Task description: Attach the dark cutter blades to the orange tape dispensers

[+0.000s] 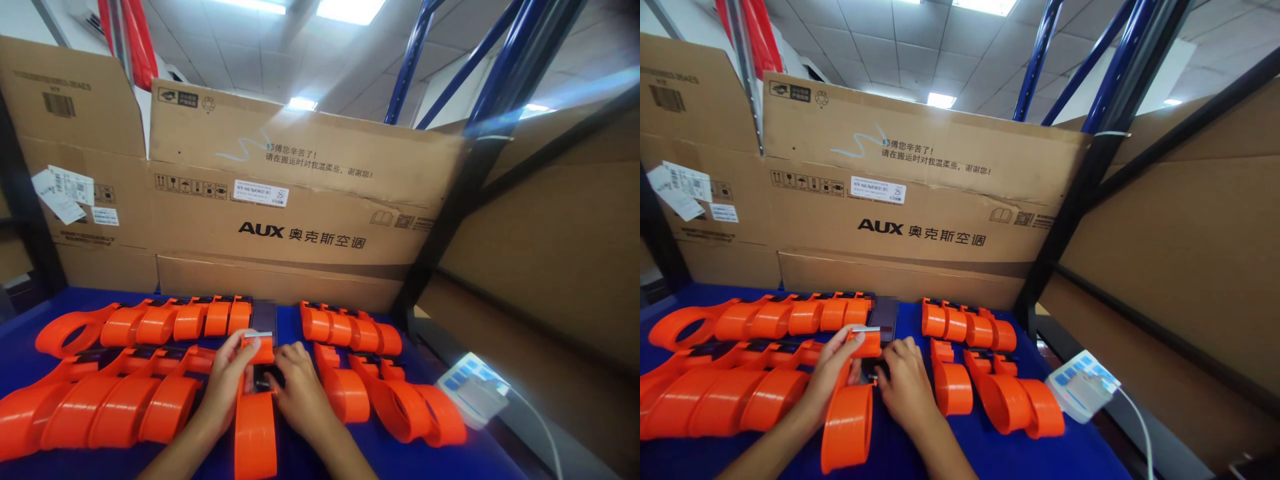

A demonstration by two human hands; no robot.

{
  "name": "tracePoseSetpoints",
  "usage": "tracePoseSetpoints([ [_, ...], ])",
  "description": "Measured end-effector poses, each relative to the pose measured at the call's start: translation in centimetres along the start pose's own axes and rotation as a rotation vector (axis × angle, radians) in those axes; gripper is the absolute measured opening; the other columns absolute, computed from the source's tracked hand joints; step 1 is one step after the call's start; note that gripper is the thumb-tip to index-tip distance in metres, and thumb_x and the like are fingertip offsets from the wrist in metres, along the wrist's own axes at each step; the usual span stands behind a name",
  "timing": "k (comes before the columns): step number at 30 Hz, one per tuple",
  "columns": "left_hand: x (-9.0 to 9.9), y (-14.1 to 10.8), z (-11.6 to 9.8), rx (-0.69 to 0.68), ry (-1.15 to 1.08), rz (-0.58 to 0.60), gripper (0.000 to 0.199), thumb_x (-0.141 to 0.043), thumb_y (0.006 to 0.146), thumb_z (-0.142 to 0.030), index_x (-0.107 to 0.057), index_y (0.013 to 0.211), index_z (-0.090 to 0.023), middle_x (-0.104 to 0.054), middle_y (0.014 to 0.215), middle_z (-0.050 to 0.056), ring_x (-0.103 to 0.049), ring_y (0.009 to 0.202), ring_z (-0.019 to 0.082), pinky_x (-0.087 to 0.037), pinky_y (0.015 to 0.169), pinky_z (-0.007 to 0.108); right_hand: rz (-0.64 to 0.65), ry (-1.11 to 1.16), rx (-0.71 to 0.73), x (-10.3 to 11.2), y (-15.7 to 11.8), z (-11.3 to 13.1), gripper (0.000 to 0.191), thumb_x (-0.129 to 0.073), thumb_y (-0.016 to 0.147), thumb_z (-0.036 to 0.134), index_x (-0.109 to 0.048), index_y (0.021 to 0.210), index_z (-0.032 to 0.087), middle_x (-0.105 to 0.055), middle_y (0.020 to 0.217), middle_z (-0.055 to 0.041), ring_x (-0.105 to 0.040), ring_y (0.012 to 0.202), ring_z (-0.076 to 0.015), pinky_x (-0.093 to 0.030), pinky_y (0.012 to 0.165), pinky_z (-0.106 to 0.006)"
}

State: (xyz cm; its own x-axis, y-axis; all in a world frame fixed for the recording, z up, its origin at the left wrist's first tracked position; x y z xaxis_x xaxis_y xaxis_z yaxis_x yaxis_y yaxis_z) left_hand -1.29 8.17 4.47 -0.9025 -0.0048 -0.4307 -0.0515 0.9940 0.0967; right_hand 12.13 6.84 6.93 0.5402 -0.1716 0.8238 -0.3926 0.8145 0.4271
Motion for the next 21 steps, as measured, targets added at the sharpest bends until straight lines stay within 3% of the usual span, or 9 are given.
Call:
tracePoseSetpoints([
  [8, 0.6, 0.6, 1.0, 0.026, 0.06, 0.005, 0.038, -0.079, 0.077, -0.052, -0.065, 0.095, -0.021, -0.048, 0.05, -0.009, -0.034, 0.038, 0.006, -0.031, 0.04, 0.018, -0.099, 0.136, -0.015, 1.4, 0.0, 0.1, 0.013, -0.062, 0.092, 0.012, -0.068, 0.092, 0.023, -0.07, 0.103, -0.007, -0.058, 0.097, -0.0267, -0.048, 0.085, -0.039],
  [14, -0.3, 0.2, 1.1, 0.041, 0.168, 0.06, 0.043, -0.076, 0.08, -0.053, -0.061, 0.106, -0.023, -0.044, 0.044, -0.012, -0.035, 0.036, 0.008, -0.027, 0.038, 0.017, -0.307, 0.568, -0.223, 2.9, -0.3, -2.5, 0.025, -0.055, 0.102, 0.043, -0.072, 0.101, 0.024, -0.073, 0.096, -0.0051, -0.063, 0.091, -0.0243, -0.049, 0.082, -0.036],
  [21, -1.5, -0.4, 1.4, 0.056, 0.18, 0.161, 0.042, -0.077, 0.079, -0.055, -0.059, 0.099, -0.023, -0.05, 0.052, -0.01, -0.034, 0.036, 0.006, -0.023, 0.037, 0.016, -0.192, 0.837, -0.289, 1.4, 0.0, -2.7, 0.033, -0.072, 0.089, 0.052, -0.073, 0.097, 0.02, -0.071, 0.087, -0.0036, -0.063, 0.08, -0.0211, -0.05, 0.074, -0.031],
])
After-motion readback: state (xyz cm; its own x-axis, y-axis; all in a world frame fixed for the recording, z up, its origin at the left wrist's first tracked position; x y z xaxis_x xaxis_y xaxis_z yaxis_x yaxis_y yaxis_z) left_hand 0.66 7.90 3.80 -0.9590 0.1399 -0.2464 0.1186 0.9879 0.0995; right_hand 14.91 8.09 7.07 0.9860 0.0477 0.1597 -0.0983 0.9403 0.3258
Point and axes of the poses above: each hand's wrist, its own y-axis towards the middle knuckle, its own x-axis out of the back of the hand, z = x × y, the point moved 8 cm from there along y, towards the middle knuckle
